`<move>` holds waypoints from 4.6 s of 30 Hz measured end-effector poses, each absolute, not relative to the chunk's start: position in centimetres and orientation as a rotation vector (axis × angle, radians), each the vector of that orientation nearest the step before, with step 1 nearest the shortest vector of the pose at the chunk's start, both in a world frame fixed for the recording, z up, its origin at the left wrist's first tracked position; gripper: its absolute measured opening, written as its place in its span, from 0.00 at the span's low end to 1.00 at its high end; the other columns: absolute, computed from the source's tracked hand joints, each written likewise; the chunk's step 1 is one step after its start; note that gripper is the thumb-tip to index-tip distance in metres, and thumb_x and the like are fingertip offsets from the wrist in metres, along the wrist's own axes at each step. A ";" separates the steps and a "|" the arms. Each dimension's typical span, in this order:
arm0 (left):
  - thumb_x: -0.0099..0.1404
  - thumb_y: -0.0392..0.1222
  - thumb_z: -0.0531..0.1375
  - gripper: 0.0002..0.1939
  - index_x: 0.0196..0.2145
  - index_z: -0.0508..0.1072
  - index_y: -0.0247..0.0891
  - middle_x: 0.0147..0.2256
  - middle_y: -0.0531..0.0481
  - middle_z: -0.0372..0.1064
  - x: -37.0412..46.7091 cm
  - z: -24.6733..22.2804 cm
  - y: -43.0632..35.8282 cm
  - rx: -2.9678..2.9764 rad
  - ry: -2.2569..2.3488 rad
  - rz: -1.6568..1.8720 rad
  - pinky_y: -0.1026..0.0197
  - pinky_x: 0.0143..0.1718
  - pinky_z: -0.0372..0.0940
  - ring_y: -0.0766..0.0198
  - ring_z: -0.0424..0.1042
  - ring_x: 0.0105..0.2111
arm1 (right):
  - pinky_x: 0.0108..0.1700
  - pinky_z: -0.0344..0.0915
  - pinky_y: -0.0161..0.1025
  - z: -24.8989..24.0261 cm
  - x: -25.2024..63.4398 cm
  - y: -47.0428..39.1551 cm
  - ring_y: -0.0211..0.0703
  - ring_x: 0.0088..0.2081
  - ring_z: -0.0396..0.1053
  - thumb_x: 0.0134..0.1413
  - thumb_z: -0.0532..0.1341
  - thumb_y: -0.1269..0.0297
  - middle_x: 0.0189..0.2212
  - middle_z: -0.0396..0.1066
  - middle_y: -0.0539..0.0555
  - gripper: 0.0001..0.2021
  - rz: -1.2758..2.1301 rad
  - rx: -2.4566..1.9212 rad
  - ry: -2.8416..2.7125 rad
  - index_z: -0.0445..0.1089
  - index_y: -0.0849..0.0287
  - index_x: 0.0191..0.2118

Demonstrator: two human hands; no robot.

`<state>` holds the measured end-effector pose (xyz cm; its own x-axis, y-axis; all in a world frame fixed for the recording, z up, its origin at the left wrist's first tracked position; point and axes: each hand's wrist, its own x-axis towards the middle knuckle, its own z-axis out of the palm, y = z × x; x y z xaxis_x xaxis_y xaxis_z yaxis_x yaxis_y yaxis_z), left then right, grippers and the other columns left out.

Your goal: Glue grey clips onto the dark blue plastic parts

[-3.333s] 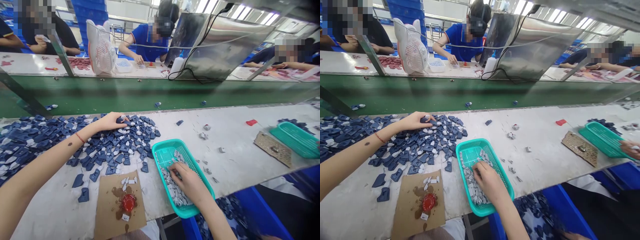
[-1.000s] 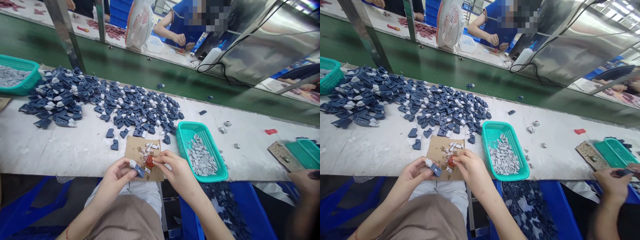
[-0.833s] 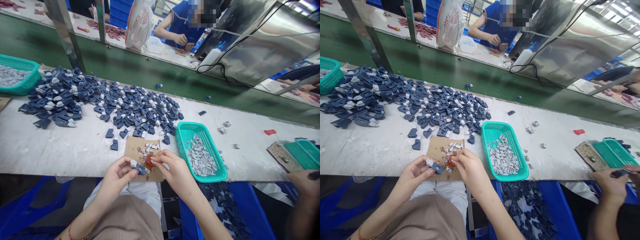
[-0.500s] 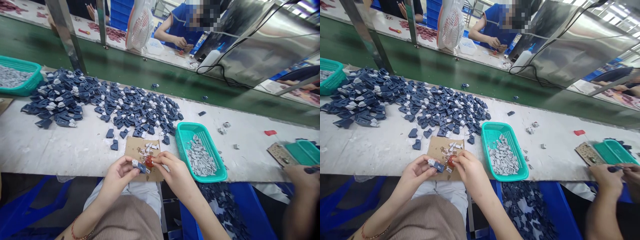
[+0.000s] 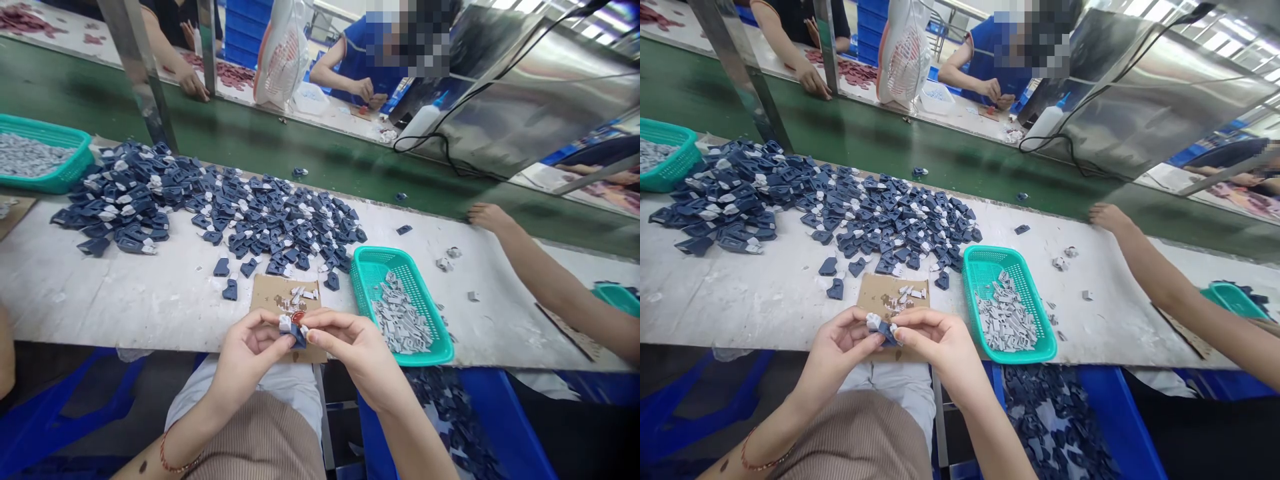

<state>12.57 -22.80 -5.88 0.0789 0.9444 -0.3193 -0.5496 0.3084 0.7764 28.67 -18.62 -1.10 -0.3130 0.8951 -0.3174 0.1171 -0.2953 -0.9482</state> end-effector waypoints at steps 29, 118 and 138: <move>0.59 0.47 0.65 0.14 0.41 0.78 0.38 0.40 0.45 0.76 14.7 -5.4 -22.3 0.717 1.009 1.327 0.62 0.48 0.66 0.57 0.73 0.44 | 0.33 0.66 0.31 -3.2 25.1 -20.3 0.42 0.36 0.69 0.56 0.62 0.45 0.37 0.72 0.54 0.18 1.527 -1.205 -1.060 0.74 0.54 0.43; 0.54 0.44 0.69 0.19 0.42 0.72 0.40 0.43 0.46 0.75 8.4 -6.0 -22.1 0.455 1.212 1.164 0.63 0.34 0.73 0.60 0.78 0.32 | 0.38 0.65 0.45 -6.4 42.6 -7.9 0.54 0.36 0.70 0.60 0.52 0.70 0.33 0.73 0.63 0.13 -0.134 -1.919 -2.445 0.75 0.65 0.37; 0.61 0.41 0.64 0.09 0.39 0.70 0.41 0.40 0.51 0.73 10.4 -8.7 -22.7 0.652 1.043 1.190 0.65 0.37 0.72 0.63 0.77 0.35 | 0.42 0.71 0.45 -3.0 30.7 -18.5 0.49 0.41 0.70 0.65 0.52 0.70 0.39 0.71 0.60 0.12 0.393 -1.224 -2.490 0.72 0.60 0.45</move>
